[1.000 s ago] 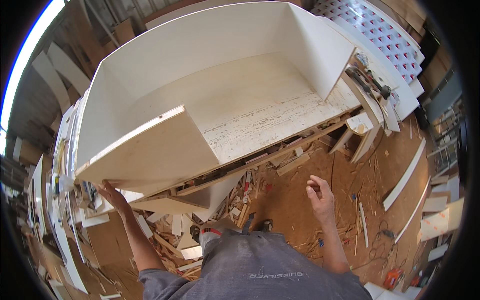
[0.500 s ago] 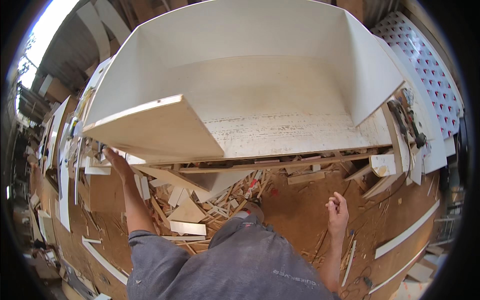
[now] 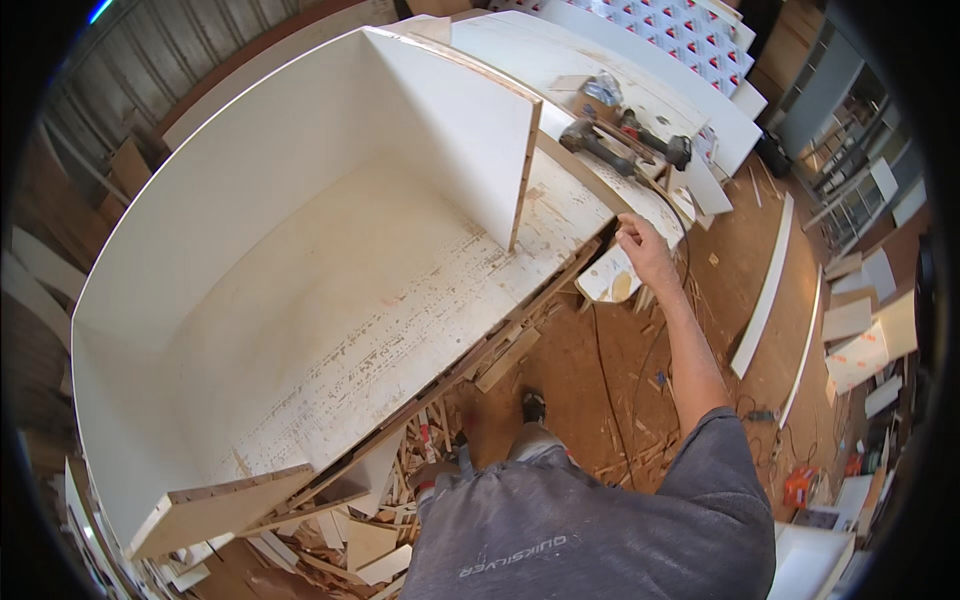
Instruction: The person assembles a white cabinet using a cordless drill and a nail gun. They drive screws into the side panels, measure the interior with a tape measure, and attach a shelf and back panel. The person handles multiple wooden panels and fasteners throughout the process.
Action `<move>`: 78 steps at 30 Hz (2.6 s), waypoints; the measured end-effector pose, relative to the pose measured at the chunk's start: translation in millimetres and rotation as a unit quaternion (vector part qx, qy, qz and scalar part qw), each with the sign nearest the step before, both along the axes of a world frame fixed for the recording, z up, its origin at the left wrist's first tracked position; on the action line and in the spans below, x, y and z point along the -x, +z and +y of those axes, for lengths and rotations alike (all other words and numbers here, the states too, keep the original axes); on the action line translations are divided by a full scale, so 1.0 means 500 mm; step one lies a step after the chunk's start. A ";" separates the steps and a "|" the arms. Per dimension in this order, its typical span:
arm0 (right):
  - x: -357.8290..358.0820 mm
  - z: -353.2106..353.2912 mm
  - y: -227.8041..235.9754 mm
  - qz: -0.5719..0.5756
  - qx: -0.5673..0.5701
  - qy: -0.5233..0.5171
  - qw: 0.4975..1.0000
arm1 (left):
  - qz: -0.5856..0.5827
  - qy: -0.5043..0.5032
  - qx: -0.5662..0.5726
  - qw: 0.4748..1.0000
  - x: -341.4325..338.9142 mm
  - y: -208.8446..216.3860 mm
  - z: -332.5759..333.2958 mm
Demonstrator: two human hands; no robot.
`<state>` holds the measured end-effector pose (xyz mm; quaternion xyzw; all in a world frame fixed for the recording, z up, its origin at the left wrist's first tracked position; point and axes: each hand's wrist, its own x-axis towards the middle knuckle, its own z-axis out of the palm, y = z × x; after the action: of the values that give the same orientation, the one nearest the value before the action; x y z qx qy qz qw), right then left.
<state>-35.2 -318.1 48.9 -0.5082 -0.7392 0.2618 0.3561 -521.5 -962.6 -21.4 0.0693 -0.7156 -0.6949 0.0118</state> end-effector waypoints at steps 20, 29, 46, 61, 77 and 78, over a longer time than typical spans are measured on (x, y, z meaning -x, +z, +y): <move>-0.109 0.787 -0.261 -0.437 -0.077 0.041 0.895 | -0.286 -0.304 0.420 0.806 -0.664 -0.096 0.283; -0.218 0.697 -0.145 -0.244 -0.187 0.089 0.948 | -0.251 -0.302 0.373 0.841 -0.613 -0.139 0.195; -0.038 -0.415 -0.051 0.501 0.142 0.001 0.854 | -0.297 -0.622 0.012 0.725 -0.453 0.337 -0.264; 0.286 -0.961 -0.518 -0.087 0.369 0.126 0.917 | -0.306 -0.430 -0.086 0.845 -0.434 0.328 -0.674; 0.680 -1.195 -0.535 -0.209 0.367 0.338 0.841 | 0.234 -0.215 0.265 0.911 0.156 0.428 -0.683; 0.689 -1.216 -0.506 -0.199 0.349 0.329 0.854 | 0.285 -0.232 0.269 0.890 0.230 0.431 -0.649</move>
<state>-379.8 -926.0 -204.0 -0.3675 -0.7782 0.4980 -0.1064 -636.7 -1287.1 194.0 -0.3051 -0.8370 -0.4484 0.0718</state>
